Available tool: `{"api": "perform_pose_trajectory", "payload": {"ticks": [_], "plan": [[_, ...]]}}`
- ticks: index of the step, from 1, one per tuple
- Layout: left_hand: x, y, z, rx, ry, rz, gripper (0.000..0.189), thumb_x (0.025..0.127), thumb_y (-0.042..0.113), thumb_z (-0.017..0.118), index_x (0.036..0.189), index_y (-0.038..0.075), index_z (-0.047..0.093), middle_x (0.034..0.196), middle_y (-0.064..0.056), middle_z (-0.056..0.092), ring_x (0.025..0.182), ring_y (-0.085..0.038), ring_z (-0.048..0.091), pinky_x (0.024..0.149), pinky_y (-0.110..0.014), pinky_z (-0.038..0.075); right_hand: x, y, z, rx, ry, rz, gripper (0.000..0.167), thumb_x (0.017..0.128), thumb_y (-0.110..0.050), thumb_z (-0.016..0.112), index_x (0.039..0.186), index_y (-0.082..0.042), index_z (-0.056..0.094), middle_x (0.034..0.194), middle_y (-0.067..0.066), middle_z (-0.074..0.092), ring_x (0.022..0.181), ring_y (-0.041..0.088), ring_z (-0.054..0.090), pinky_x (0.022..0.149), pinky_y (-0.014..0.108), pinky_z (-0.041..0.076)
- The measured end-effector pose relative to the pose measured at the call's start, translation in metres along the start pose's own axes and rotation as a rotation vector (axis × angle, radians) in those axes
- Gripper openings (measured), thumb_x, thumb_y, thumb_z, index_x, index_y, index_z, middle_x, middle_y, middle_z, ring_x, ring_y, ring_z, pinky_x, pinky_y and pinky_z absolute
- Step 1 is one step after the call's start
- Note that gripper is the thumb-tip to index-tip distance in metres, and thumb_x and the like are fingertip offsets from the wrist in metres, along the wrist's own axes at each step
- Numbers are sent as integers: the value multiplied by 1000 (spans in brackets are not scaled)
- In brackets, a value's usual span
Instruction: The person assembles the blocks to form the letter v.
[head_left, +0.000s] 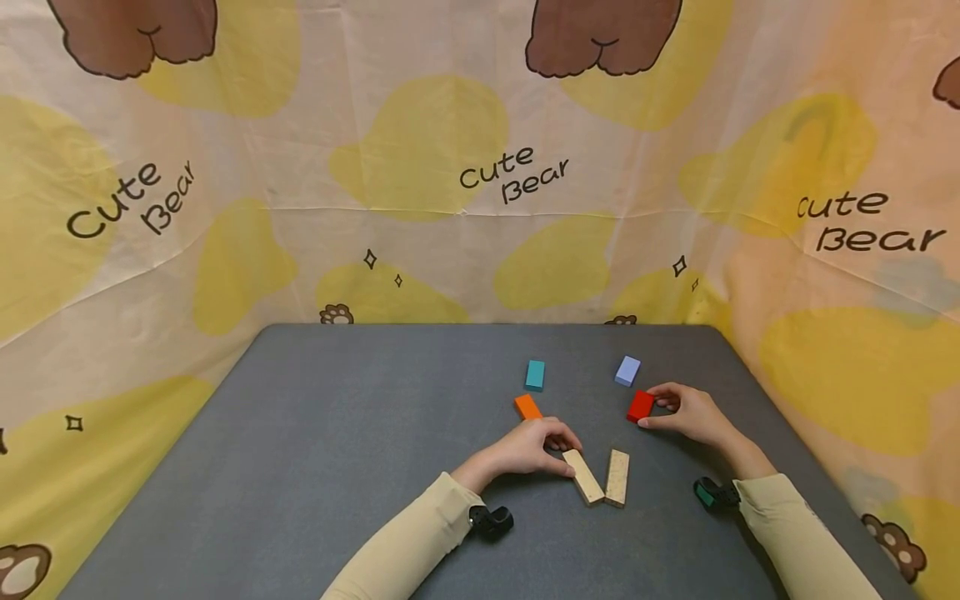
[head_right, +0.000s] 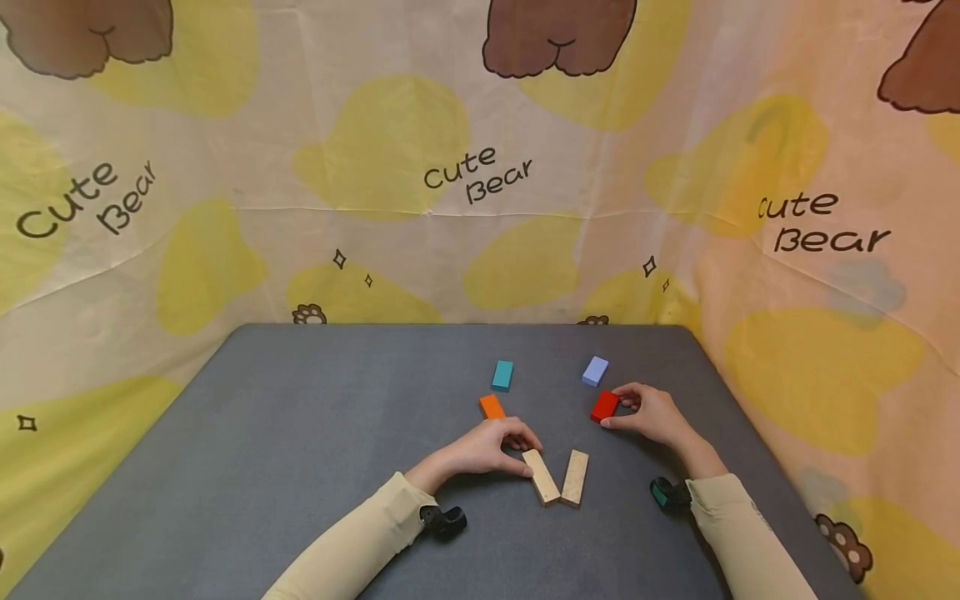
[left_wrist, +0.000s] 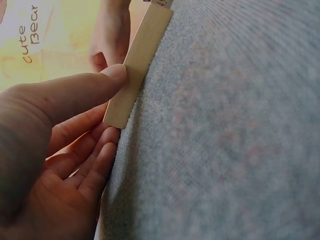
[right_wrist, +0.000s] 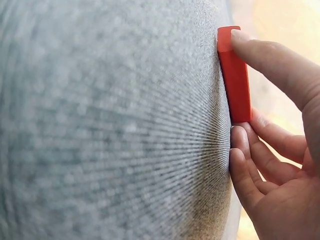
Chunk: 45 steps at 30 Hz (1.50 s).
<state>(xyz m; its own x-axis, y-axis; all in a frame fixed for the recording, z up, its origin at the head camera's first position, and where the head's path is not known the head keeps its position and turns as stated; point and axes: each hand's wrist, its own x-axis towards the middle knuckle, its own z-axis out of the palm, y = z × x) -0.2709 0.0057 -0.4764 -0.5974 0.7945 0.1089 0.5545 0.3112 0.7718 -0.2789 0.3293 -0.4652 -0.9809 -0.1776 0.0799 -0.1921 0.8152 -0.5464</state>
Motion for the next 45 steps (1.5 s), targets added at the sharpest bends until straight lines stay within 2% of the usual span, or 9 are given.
{"api": "perform_pose_trajectory", "payload": {"ticks": [5,12,45], "plan": [[0,1,0,-4,2,-9,32,78,19,79,108,13,69,102,1,65,94,-7,58,85,-17,48,0,0,0,-6,4,-1,63,72,-44,80,116,-3,63,107,14,66,94,26,61,83,42,50],[1,0,1,-7,3,-10,32,78,18,79,108,13,69,103,0,65,95,-10,59,86,-18,48,1,2,0,-2,0,-1,63,72,-44,80,116,-3,63,107,15,66,95,26,61,84,44,50],[0,-1,0,16,0,9,32,79,20,77,110,13,68,103,4,63,93,0,56,84,-14,47,-1,-2,-3,10,26,-4,64,73,-44,79,117,-1,62,109,17,65,95,27,62,85,46,51]]}}
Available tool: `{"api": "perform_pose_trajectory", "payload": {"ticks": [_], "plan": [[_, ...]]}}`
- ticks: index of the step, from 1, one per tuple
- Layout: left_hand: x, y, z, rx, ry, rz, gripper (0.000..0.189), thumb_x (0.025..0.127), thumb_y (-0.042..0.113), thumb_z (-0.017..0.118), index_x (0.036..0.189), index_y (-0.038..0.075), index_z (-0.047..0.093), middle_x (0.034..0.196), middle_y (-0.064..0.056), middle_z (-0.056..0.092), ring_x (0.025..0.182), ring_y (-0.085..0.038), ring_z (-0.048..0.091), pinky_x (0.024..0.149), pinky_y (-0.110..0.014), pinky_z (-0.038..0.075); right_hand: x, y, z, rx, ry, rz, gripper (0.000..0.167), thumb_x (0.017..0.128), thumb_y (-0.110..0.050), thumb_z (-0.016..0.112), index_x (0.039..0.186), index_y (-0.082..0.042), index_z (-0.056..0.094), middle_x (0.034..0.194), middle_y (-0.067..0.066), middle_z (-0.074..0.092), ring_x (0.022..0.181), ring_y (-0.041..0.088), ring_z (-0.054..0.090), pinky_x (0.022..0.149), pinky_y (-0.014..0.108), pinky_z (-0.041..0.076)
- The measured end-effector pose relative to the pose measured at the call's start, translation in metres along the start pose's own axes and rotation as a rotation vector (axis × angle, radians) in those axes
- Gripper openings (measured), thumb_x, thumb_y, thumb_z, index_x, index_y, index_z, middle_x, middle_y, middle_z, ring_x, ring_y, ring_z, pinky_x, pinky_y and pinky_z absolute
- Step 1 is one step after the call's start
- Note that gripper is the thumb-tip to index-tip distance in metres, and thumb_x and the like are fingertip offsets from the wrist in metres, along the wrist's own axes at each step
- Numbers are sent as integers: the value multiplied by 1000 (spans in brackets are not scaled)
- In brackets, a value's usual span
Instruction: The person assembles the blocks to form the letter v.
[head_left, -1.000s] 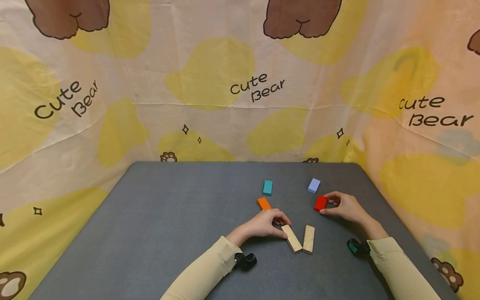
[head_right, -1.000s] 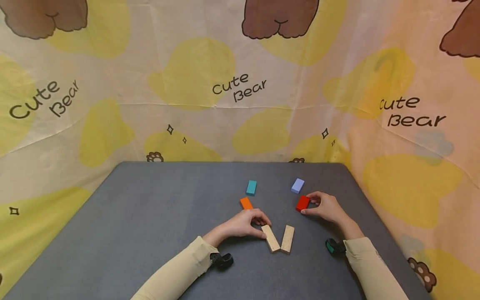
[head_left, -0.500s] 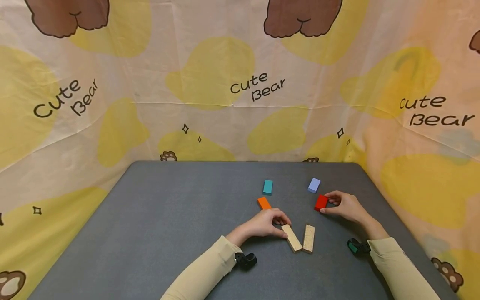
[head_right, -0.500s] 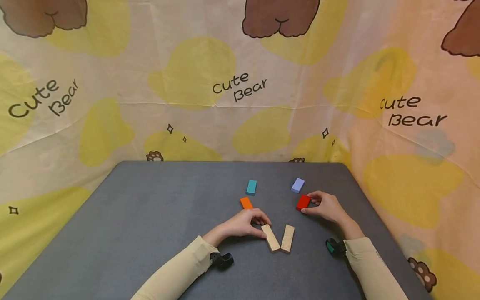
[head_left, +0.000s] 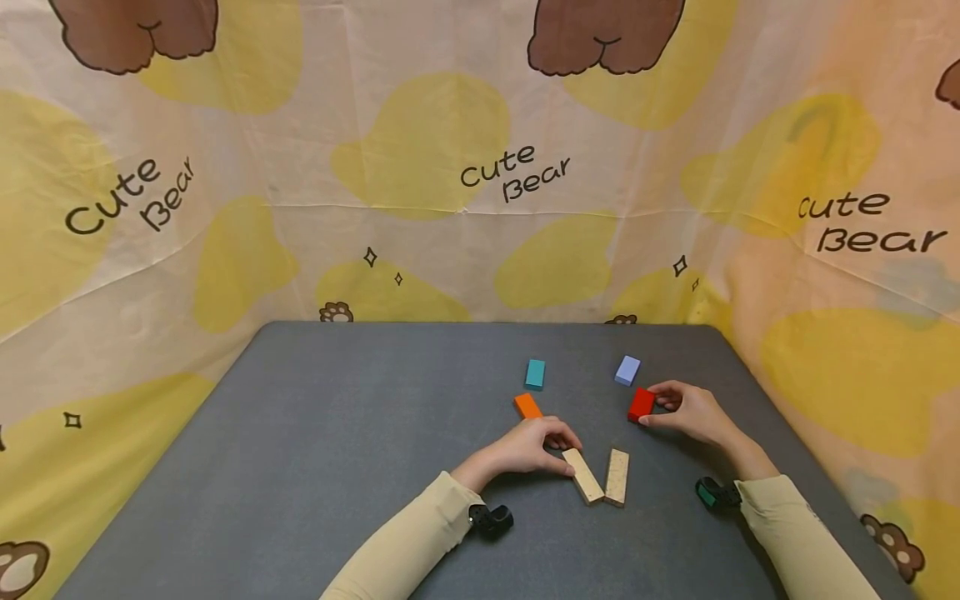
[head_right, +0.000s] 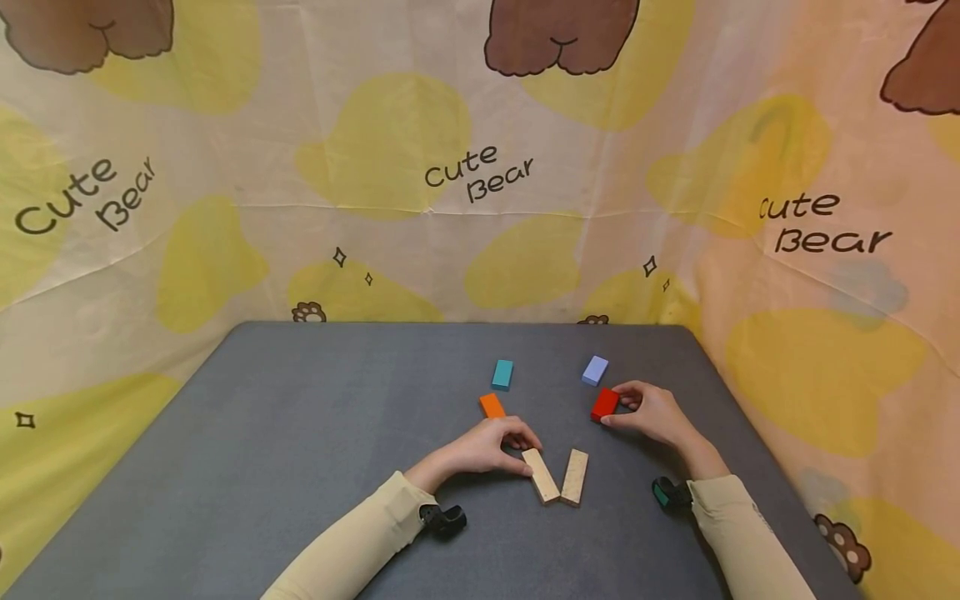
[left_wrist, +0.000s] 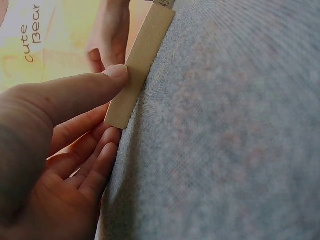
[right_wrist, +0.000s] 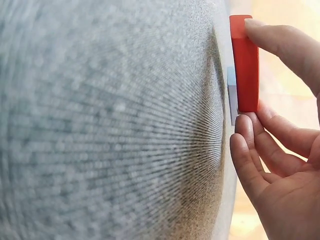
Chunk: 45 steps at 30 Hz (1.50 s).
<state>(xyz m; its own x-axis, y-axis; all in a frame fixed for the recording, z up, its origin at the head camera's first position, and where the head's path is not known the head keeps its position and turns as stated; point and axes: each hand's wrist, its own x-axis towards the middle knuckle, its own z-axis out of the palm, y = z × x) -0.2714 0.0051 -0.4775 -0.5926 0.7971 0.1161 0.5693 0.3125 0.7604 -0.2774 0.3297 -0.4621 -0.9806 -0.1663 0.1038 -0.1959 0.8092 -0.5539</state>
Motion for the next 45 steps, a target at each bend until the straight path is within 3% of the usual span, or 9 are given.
{"api": "perform_pose_trajectory", "payload": {"ticks": [27,33,45], "plan": [[2,-3,1,2,-2,-3,33,79,22,78,110,15,68,103,4,64,94,0,57,85,-13,46,-4,-10,-2,-5,3,-16,62,71,-45,81,114,-4,64,106,12,67,93,23,62,81,35,52],[3,-2,0,-24,-2,-24,33,78,20,78,110,15,69,104,2,64,95,-4,58,86,-15,47,-4,-15,-4,-12,13,-37,60,70,-44,82,112,-5,65,104,11,68,92,23,63,80,34,52],[2,-2,0,1,-4,0,34,79,21,78,110,14,68,104,3,64,94,-1,57,85,-13,47,-7,-19,-3,-9,5,-40,59,70,-44,82,112,-6,66,104,10,68,92,23,63,81,37,53]]}}
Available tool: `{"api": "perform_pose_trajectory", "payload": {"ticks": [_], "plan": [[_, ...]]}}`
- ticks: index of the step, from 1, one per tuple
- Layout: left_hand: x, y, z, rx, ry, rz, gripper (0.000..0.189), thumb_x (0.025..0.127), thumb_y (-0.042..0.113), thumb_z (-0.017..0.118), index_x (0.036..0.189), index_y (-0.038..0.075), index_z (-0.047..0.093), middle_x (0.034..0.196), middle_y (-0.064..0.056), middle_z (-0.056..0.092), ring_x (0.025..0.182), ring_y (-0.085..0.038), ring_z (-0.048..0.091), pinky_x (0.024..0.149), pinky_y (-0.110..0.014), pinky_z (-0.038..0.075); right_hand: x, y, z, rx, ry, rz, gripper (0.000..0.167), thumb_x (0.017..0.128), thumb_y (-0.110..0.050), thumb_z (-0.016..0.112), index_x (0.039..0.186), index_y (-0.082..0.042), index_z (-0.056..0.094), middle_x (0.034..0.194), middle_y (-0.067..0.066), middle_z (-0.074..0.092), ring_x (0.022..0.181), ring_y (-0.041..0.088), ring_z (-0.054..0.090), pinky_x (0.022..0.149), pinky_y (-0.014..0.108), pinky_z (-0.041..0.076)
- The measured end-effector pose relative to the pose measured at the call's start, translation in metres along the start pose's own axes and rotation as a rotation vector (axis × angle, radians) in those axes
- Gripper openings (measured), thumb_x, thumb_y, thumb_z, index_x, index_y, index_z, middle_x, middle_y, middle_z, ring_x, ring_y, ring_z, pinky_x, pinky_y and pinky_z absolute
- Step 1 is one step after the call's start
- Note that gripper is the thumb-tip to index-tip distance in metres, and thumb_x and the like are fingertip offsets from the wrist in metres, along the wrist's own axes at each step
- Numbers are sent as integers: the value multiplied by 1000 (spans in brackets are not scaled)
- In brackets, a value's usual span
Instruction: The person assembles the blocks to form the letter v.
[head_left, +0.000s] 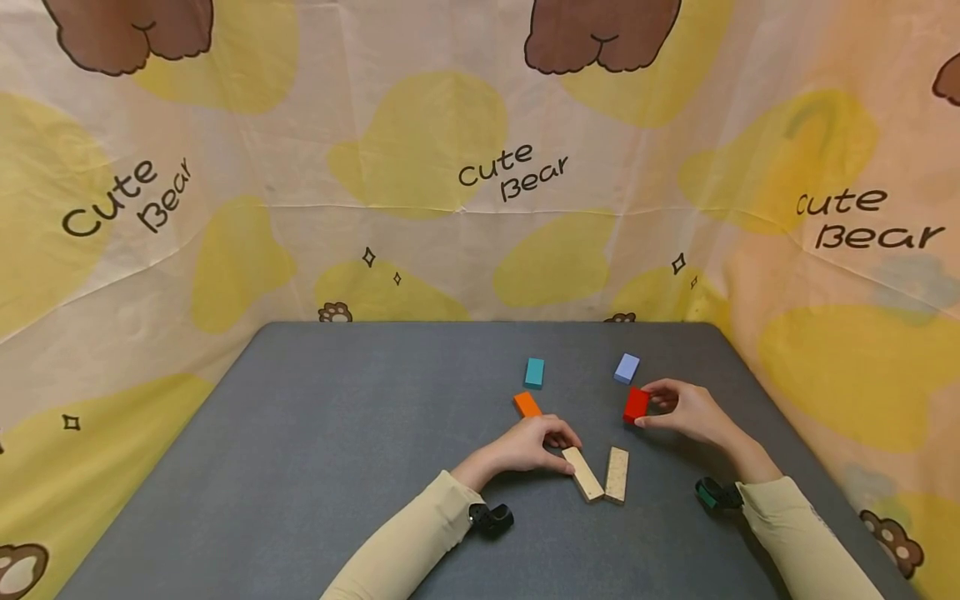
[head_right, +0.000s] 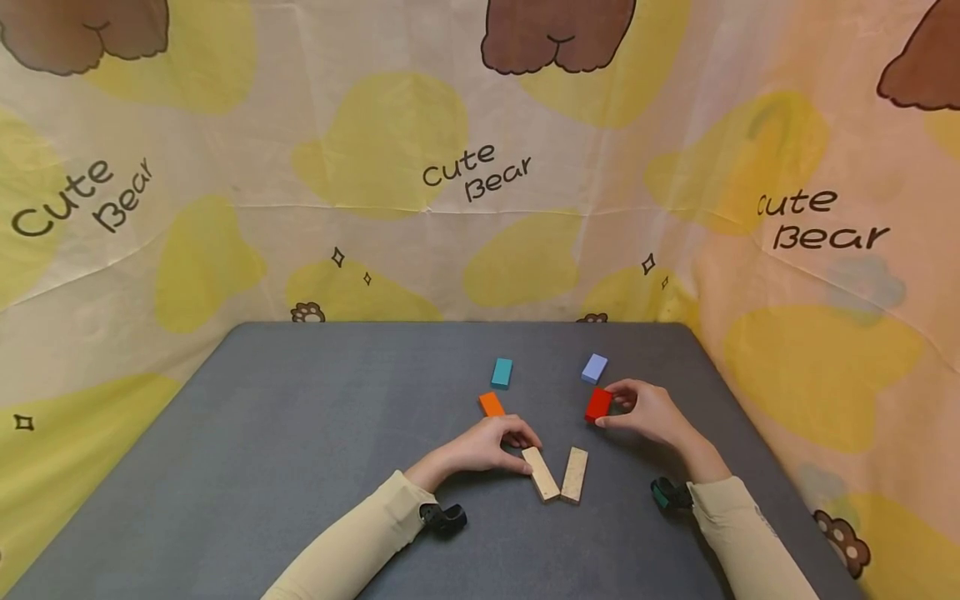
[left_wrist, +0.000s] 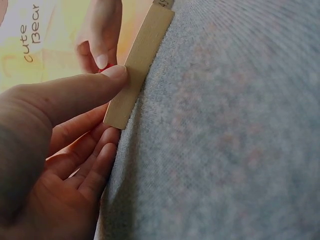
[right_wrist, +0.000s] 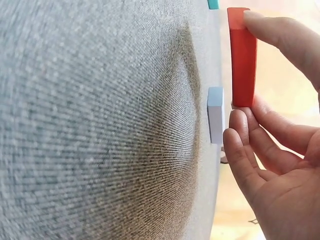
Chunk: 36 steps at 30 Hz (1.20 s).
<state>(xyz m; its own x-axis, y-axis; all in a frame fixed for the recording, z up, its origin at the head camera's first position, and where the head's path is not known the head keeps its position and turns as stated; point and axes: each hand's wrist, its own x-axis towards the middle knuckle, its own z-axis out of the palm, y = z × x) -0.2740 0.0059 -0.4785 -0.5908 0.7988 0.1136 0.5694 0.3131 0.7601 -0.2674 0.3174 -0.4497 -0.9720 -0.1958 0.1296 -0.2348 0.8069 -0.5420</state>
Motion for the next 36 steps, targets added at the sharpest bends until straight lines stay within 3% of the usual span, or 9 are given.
{"api": "perform_pose_trajectory", "payload": {"ticks": [13,21,28,36], "plan": [[-1,0,0,-12,5,9,34,79,20,78,111,13,68,104,3,64,94,-1,57,86,-14,47,-3,-4,-2,14,-17,-21,58,71,-42,81,113,-6,65,106,12,68,94,24,64,82,42,53],[0,-1,0,-5,3,10,34,79,21,78,111,14,68,104,4,63,94,-1,57,85,-14,47,-5,-6,0,20,-28,-15,59,70,-44,81,114,-7,65,107,10,67,95,23,64,83,40,53],[0,0,1,-6,3,2,34,79,21,78,110,14,68,104,5,63,94,0,56,85,-14,47,-8,-8,1,19,-32,-18,60,70,-44,81,114,-7,65,107,9,67,95,22,63,81,31,52],[0,0,1,-19,3,3,34,79,20,78,110,14,68,104,5,64,94,0,56,86,-14,47,-11,-9,2,18,-19,-30,59,70,-44,81,113,-7,66,105,8,67,93,21,63,81,33,54]]}}
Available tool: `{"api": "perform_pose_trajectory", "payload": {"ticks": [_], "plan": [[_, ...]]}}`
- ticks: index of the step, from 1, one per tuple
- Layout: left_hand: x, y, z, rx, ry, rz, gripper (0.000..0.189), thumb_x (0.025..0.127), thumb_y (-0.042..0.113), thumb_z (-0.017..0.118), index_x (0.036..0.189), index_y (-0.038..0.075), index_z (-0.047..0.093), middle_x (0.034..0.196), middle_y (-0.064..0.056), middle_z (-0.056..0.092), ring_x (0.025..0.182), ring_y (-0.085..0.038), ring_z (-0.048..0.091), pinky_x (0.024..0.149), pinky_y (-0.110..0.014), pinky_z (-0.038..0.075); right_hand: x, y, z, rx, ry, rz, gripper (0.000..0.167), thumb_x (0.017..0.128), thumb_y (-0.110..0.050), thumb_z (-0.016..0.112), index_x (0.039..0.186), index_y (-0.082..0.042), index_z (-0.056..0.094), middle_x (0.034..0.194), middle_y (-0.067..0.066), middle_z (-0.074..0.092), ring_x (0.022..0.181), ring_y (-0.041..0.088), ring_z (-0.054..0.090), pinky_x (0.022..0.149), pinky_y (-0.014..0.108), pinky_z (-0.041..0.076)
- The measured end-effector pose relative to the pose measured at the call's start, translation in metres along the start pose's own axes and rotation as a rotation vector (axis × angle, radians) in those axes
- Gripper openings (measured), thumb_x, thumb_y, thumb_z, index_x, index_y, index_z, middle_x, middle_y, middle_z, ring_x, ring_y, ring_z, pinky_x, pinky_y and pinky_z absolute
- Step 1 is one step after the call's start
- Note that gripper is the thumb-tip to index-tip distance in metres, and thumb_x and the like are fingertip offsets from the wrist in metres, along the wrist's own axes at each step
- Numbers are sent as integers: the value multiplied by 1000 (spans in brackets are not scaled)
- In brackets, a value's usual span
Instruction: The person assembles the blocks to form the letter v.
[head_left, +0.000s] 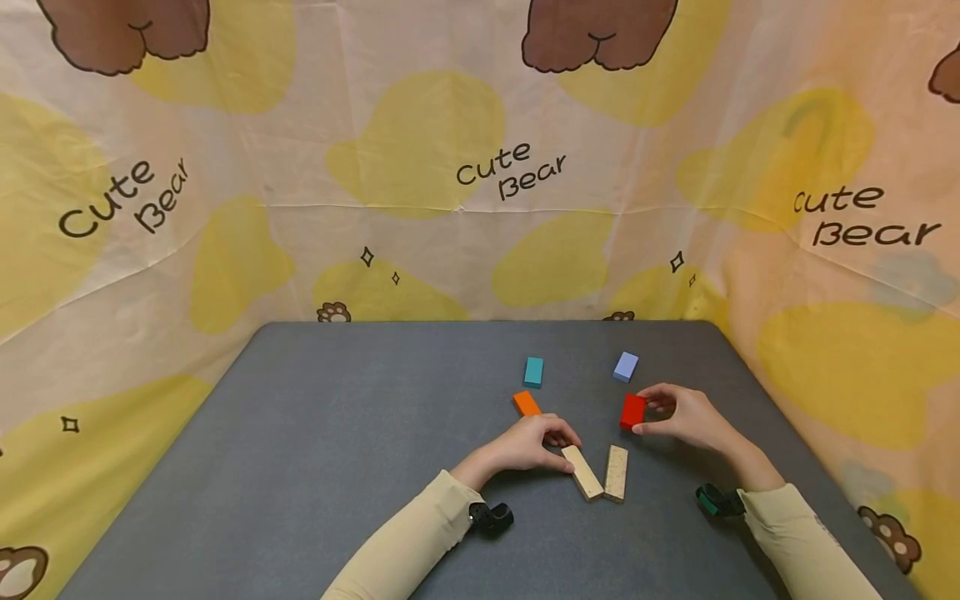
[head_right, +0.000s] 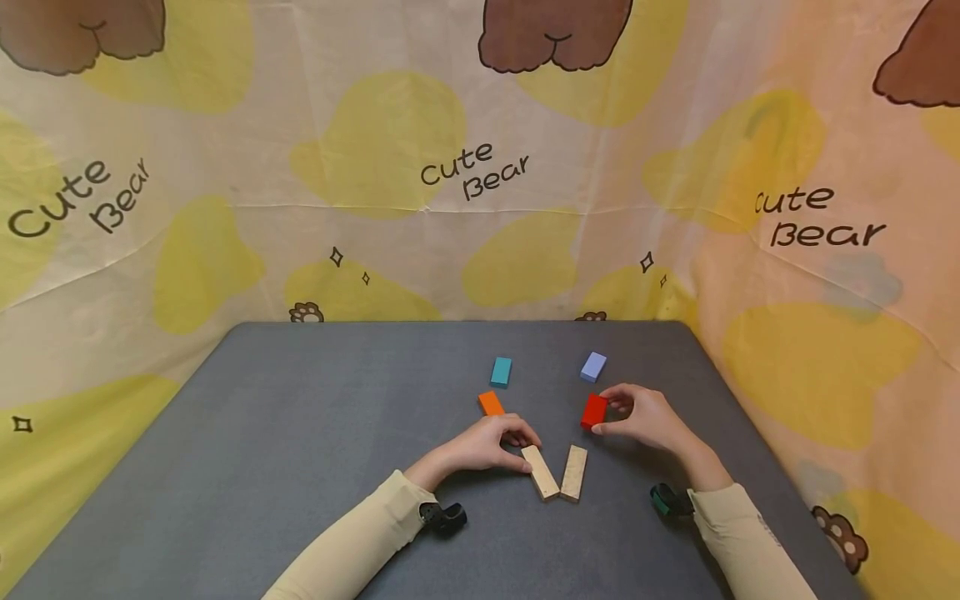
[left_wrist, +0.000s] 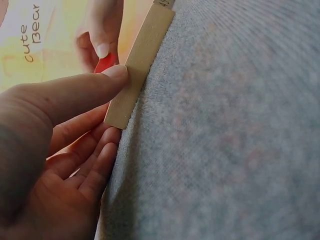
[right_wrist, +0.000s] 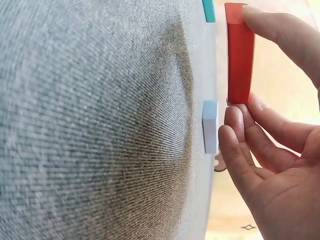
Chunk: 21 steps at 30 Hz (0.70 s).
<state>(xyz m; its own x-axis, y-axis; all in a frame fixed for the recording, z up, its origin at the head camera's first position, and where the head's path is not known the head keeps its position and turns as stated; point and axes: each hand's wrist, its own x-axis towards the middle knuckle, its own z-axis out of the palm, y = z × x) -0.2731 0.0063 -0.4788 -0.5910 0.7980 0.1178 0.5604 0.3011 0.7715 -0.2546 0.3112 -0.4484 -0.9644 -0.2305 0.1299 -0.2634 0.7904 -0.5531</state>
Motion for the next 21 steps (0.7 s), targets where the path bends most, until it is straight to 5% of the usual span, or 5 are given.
{"api": "perform_pose_trajectory", "payload": {"ticks": [21], "plan": [[0,0,0,8,3,-4,34,79,20,78,110,14,68,104,4,64,93,0,57,85,-14,47,0,-3,2,23,-47,-17,58,72,-42,80,114,-5,65,107,11,67,93,22,63,82,37,54]]}}
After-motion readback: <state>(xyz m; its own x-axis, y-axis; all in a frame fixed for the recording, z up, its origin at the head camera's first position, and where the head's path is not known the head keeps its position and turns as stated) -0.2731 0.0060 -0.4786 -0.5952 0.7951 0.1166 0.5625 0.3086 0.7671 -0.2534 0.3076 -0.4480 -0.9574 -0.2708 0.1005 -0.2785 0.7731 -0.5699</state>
